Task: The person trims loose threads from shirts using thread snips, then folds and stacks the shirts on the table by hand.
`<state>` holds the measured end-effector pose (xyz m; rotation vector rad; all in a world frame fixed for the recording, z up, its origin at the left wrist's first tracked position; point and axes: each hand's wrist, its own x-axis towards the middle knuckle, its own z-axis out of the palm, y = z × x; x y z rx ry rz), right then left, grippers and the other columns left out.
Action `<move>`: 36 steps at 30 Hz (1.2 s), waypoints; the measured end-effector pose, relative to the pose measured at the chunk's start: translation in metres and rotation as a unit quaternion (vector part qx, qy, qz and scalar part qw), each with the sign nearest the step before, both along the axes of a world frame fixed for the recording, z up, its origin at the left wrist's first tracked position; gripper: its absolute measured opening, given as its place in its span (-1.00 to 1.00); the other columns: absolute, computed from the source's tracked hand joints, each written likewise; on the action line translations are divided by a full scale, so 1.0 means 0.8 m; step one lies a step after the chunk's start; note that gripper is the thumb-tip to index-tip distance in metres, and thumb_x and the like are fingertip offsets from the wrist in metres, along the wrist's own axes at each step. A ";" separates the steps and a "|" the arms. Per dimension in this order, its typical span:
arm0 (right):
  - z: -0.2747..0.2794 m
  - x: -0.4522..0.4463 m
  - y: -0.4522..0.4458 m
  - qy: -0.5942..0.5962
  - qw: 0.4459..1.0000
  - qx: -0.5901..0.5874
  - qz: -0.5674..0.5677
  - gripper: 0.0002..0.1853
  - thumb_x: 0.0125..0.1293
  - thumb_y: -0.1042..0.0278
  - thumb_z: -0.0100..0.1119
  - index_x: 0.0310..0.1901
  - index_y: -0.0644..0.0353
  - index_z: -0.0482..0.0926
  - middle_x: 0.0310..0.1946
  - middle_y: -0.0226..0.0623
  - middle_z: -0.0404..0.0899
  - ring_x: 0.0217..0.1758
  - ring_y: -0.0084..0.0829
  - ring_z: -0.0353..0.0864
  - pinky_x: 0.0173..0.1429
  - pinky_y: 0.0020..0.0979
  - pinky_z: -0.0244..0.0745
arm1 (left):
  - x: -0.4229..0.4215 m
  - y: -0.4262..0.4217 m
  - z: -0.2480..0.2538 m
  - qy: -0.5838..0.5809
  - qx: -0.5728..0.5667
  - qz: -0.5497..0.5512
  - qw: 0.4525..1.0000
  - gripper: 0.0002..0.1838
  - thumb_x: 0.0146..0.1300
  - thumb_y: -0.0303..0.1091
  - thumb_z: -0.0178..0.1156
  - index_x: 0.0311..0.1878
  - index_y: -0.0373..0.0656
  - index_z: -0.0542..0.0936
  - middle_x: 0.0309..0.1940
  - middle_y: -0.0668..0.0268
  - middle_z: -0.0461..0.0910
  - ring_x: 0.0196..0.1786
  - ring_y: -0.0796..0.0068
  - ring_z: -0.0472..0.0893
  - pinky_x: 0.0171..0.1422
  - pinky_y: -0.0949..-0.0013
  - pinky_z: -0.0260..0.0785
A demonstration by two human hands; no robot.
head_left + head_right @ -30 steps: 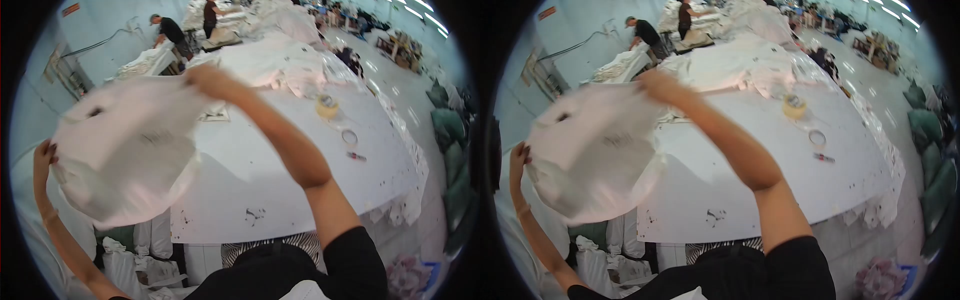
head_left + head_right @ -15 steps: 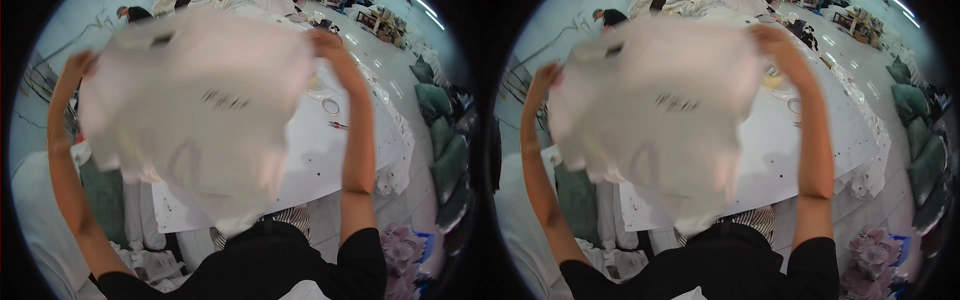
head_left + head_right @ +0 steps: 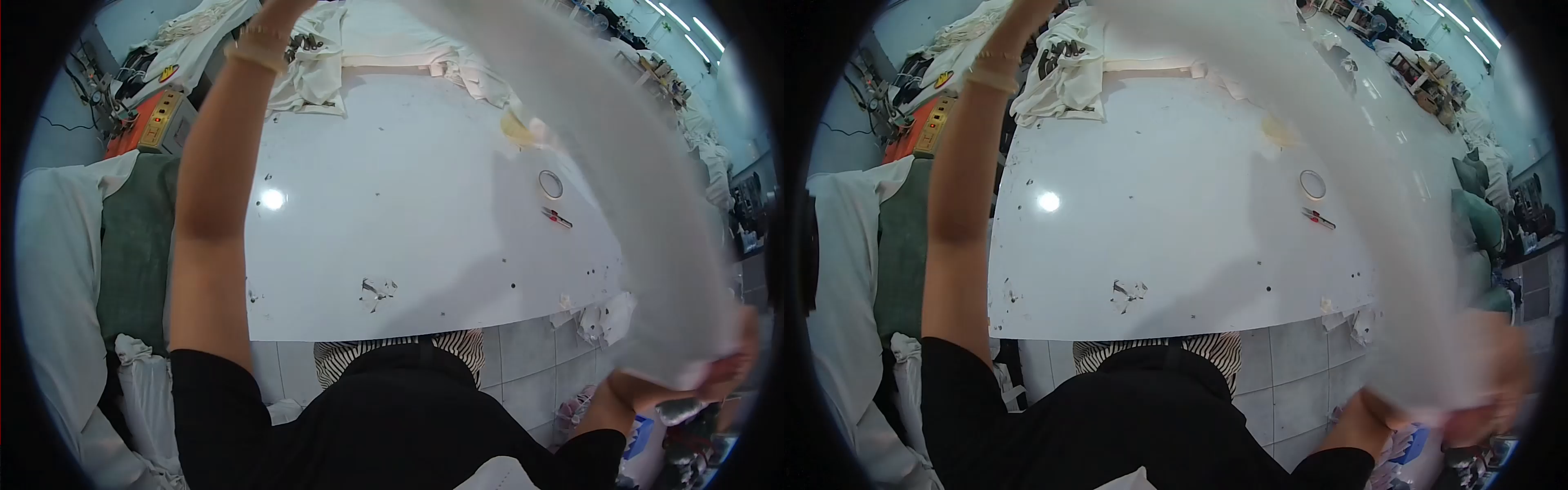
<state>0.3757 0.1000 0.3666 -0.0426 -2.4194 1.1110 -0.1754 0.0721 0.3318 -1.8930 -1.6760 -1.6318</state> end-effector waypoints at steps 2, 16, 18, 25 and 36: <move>-0.057 -0.072 -0.046 -0.036 0.997 0.020 0.073 -0.91 0.31 0.35 0.17 -0.23 0.14 0.53 -0.59 -0.26 0.53 -0.54 -0.21 0.57 -0.45 -0.22 0.40 | -0.031 -0.009 -0.063 -0.025 -0.001 0.010 1.000 -0.68 0.35 -0.39 0.07 0.13 -0.24 0.53 0.05 0.21 0.56 0.06 0.47 0.54 0.17 0.44 0.36; -0.439 -0.109 0.042 -0.151 0.943 -0.064 -0.288 -0.70 0.31 0.32 0.20 0.04 0.21 0.56 -0.01 -0.26 0.61 -0.02 -0.36 0.58 0.07 -0.32 0.47 | -0.021 -0.388 -0.448 -0.133 -0.344 0.397 0.841 -0.39 0.17 -0.30 0.33 0.27 -0.28 0.40 0.09 0.00 0.53 0.12 0.22 0.52 0.13 0.29 0.36; -0.471 -0.038 0.098 -0.187 0.881 0.030 -0.434 -0.75 0.28 0.41 0.16 -0.03 0.26 0.57 -0.04 -0.17 0.58 0.01 -0.25 0.55 0.17 -0.27 0.40 | 0.085 -0.415 -0.454 -0.172 -0.363 0.461 0.791 -0.31 0.14 -0.25 0.37 0.31 -0.27 0.35 0.04 -0.01 0.53 0.06 0.32 0.53 0.02 0.28 0.41; -0.458 -0.028 0.116 -0.286 0.808 -0.223 -0.464 -0.74 0.32 0.30 0.16 -0.18 0.40 0.56 -0.49 -0.41 0.48 -0.42 -0.61 0.38 -0.26 -0.54 0.32 | 0.250 -0.418 -0.425 -0.395 -0.285 0.428 0.762 -0.34 0.16 -0.41 0.33 0.33 -0.22 0.33 0.02 0.11 0.55 -0.14 0.54 0.55 -0.15 0.46 0.43; -0.461 0.028 0.117 -0.389 0.848 -0.043 -0.357 -0.55 0.21 0.24 0.31 -0.56 0.27 0.21 -0.60 -0.56 0.11 -0.46 -0.61 0.04 -0.44 -0.43 0.00 | 0.271 -0.476 -0.377 -0.620 -0.442 0.115 0.638 -0.72 0.21 -0.54 0.20 0.01 -0.29 0.63 -0.22 0.35 0.63 -0.30 0.70 0.57 -0.17 0.61 0.45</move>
